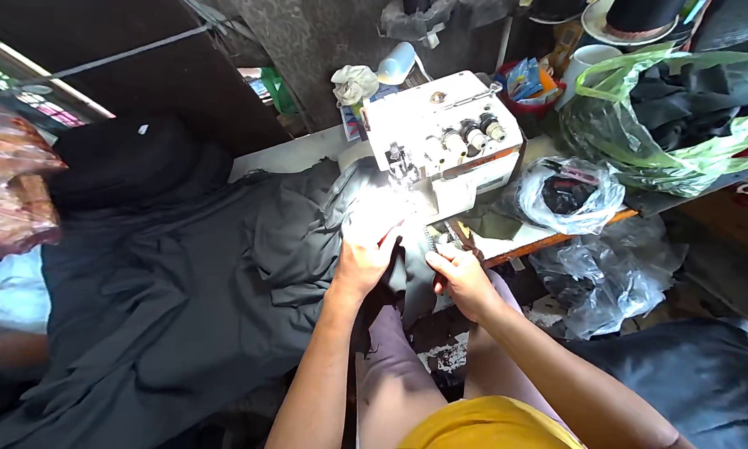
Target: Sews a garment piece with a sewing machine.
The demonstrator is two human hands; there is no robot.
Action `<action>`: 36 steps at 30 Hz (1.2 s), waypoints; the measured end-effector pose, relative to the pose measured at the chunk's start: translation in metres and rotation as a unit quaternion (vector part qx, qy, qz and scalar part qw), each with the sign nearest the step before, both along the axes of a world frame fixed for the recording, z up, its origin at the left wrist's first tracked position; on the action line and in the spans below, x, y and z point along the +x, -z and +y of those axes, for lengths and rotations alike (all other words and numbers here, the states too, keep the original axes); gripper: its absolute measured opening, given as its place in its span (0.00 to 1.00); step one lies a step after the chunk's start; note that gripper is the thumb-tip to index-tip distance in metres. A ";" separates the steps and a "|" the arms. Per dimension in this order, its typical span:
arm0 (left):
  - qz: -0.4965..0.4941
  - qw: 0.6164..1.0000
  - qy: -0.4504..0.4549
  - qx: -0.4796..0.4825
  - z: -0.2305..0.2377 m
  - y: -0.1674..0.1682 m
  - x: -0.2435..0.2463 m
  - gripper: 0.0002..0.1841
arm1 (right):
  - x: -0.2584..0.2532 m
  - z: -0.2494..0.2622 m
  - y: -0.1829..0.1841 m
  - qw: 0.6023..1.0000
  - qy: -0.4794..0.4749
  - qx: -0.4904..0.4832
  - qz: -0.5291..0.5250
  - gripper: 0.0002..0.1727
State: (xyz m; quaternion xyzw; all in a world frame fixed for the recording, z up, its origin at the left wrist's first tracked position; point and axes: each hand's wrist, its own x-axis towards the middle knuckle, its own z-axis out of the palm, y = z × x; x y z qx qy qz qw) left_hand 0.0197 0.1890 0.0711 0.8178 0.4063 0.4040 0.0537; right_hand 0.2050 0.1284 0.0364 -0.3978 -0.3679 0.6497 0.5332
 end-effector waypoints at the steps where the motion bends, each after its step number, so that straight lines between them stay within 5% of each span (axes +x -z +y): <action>1: -0.003 1.000 -0.007 0.000 0.002 -0.003 0.001 0.10 | -0.001 0.000 0.000 1.000 0.001 0.000 0.000 0.09; 8: 0.084 0.996 -0.010 -0.002 0.013 -0.013 0.010 0.11 | -0.002 0.000 0.000 1.000 0.004 -0.007 -0.001 0.08; 36: 0.055 0.996 -0.045 0.046 0.017 -0.013 0.025 0.06 | -0.003 0.005 0.004 1.000 -0.007 -0.013 -0.002 0.07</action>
